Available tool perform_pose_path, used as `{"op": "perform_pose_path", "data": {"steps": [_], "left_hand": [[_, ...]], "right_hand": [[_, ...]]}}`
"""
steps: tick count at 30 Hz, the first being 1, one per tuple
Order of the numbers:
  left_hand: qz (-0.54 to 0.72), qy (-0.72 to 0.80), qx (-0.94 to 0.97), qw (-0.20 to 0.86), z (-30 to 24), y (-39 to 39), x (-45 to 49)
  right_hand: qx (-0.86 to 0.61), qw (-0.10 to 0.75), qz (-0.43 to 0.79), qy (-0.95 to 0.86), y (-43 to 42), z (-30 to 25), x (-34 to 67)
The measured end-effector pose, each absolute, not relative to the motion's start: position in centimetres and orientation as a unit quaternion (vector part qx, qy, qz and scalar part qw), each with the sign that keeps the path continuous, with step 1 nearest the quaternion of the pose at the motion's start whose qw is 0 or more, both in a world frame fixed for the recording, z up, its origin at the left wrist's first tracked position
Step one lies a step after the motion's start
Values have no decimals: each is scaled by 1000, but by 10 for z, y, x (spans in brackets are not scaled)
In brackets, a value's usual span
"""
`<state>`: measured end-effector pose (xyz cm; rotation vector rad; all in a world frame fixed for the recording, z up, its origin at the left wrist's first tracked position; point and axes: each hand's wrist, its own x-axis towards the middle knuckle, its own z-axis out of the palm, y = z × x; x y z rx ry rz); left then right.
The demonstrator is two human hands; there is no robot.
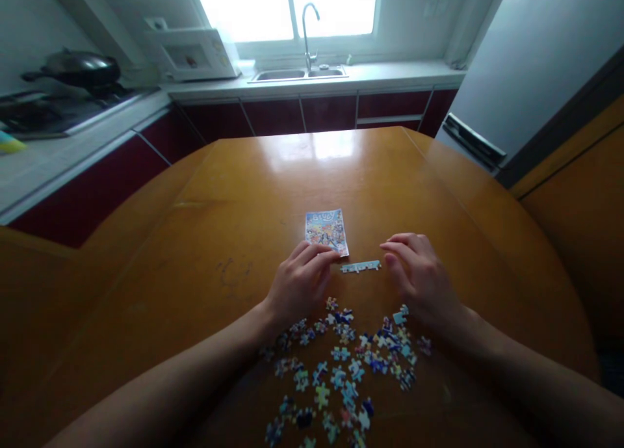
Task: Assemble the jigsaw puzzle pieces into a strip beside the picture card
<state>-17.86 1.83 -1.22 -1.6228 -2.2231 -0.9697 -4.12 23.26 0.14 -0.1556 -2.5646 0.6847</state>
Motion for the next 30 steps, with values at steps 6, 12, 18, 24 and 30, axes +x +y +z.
{"op": "perform_pose_path", "data": {"steps": [6, 12, 18, 24, 30], "left_hand": [[-300, -758, -566, 122, -15, 21, -176], [-296, -812, -485, 136, -14, 13, -213], [-299, -829, -465, 85, -16, 4, -255], [-278, -828, -485, 36, -17, 6, -251], [-279, -834, -474, 42, -20, 7, -254]], "right_hand": [[-80, 229, 282, -928, 248, -10, -51], [-75, 213, 286, -931, 248, -12, -51], [-79, 212, 288, -930, 253, -14, -51], [-80, 202, 299, -929, 254, -14, -51], [-74, 195, 315, -926, 253, -12, -52]]}}
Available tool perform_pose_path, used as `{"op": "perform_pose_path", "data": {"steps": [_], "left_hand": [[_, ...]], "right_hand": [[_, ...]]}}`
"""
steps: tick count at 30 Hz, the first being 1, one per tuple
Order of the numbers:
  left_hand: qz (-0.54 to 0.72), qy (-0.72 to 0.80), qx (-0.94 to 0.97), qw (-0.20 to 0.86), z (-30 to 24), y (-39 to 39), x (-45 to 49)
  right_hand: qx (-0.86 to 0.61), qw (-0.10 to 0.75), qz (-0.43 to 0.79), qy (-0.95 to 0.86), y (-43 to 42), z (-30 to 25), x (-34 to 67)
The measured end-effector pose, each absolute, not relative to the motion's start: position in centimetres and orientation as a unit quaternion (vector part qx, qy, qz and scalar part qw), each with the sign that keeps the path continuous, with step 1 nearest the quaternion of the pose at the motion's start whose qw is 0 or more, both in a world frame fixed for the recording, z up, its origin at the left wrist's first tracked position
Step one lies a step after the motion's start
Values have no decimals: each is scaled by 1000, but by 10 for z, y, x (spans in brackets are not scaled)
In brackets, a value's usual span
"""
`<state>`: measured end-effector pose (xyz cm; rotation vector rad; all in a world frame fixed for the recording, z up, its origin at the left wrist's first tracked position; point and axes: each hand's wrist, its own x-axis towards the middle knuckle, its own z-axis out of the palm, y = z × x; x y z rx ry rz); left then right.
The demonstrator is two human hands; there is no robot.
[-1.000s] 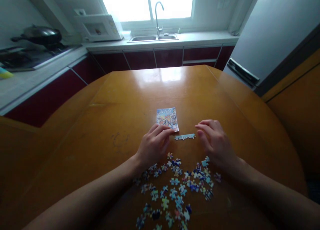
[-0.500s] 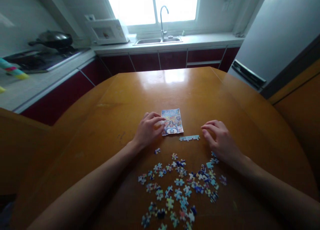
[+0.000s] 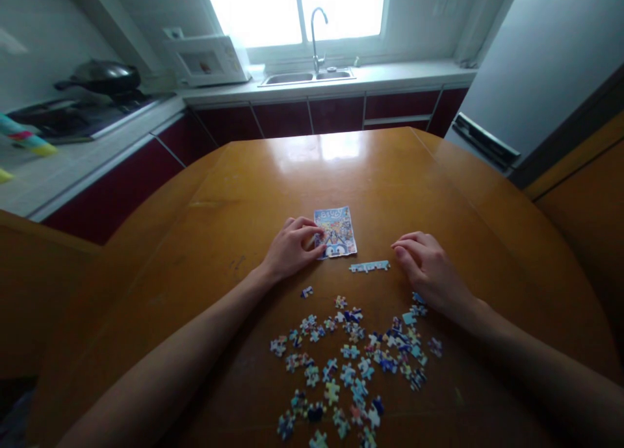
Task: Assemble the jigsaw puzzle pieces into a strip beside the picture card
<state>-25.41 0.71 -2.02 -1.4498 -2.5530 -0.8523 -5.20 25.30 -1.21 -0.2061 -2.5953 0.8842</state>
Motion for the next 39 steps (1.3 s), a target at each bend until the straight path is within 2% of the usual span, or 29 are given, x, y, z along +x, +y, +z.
{"op": "perform_pose_path", "data": {"steps": [9, 15, 24, 39], "left_hand": [[-353, -821, -445, 59, -19, 10, -253], [-447, -832, -326, 43, -20, 10, -258], [-493, -833, -251, 24, -23, 10, -270], [-515, -822, -242, 14, -26, 9, -273]], "right_hand": [[-82, 202, 330, -918, 256, -15, -56], [-113, 215, 365, -899, 266, -17, -60], [-181, 160, 448, -861, 289, -29, -69], [-150, 167, 394, -891, 293, -31, -72]]}}
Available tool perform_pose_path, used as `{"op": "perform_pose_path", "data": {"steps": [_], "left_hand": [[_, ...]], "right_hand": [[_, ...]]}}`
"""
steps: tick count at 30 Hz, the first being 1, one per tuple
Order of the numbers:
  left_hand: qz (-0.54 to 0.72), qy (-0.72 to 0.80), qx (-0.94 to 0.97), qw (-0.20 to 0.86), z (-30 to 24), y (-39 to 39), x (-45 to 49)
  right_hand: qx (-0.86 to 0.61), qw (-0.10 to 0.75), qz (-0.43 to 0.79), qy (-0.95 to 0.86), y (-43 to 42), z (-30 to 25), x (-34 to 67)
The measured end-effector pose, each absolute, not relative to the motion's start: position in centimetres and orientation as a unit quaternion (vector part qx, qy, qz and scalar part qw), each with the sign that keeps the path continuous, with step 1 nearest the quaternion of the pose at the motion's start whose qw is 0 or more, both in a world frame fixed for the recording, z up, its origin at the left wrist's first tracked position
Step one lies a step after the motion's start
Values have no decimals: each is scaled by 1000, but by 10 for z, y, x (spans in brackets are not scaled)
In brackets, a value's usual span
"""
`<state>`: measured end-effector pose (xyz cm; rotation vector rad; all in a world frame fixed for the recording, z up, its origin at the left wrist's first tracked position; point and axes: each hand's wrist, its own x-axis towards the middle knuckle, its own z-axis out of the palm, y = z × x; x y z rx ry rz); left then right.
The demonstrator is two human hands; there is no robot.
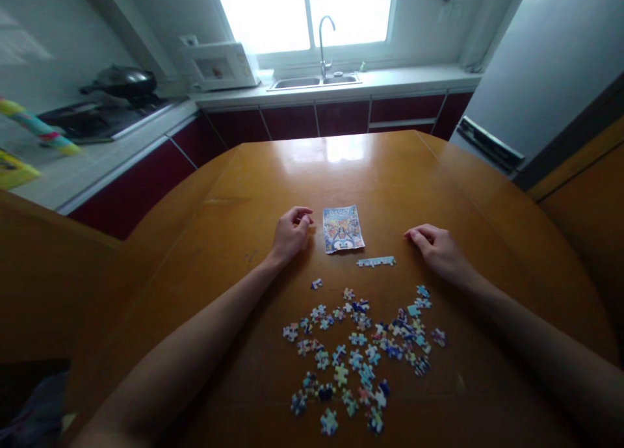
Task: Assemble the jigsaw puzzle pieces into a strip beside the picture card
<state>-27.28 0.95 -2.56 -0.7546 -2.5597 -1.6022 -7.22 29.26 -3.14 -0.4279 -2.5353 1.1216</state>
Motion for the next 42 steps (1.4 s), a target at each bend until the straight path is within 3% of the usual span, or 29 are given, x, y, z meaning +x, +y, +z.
{"op": "perform_pose_path", "data": {"steps": [29, 42], "left_hand": [[-512, -816, -269, 7, -26, 9, -265], [-325, -830, -375, -253, 40, -18, -263]], "right_hand": [[-126, 156, 373, -906, 301, -36, -72], [-126, 122, 398, -900, 305, -23, -73]]}}
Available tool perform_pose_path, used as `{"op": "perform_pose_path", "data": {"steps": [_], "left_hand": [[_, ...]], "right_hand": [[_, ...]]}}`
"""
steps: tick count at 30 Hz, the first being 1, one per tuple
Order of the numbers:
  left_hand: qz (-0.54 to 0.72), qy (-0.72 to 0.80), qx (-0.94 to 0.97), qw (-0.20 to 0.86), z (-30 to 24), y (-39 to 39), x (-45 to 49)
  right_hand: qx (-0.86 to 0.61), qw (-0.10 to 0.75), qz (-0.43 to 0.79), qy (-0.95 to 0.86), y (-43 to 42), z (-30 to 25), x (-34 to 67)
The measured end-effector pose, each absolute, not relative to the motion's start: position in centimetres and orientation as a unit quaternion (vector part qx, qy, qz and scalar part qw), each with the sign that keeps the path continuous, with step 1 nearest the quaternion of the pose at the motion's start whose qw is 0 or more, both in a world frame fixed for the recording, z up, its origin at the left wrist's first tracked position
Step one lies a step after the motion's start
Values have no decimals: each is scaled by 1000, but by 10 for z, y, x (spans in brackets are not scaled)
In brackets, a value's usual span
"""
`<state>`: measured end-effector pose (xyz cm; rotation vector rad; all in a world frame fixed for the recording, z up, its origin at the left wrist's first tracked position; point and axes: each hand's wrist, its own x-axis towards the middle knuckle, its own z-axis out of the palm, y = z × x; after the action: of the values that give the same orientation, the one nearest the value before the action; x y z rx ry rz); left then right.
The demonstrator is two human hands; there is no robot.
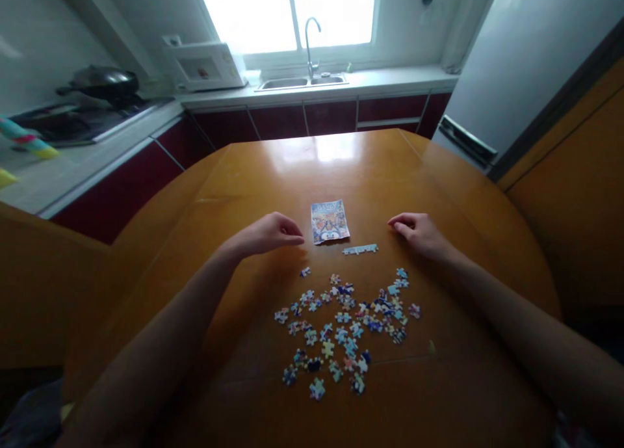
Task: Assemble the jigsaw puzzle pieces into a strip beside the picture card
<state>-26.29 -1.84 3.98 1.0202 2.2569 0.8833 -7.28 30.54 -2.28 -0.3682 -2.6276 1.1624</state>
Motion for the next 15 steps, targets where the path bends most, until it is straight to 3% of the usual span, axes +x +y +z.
{"op": "perform_pose_path", "data": {"steps": [4, 9, 15], "left_hand": [[211, 839, 418, 276, 49, -20, -256], [156, 845, 436, 267, 53, -15, -243], [109, 854, 420, 288, 53, -7, -233]], "right_hand": [[-85, 62, 405, -908, 305, -8, -59], [11, -88, 415, -905, 298, 13, -34], [123, -142, 368, -911, 292, 27, -24]]}}
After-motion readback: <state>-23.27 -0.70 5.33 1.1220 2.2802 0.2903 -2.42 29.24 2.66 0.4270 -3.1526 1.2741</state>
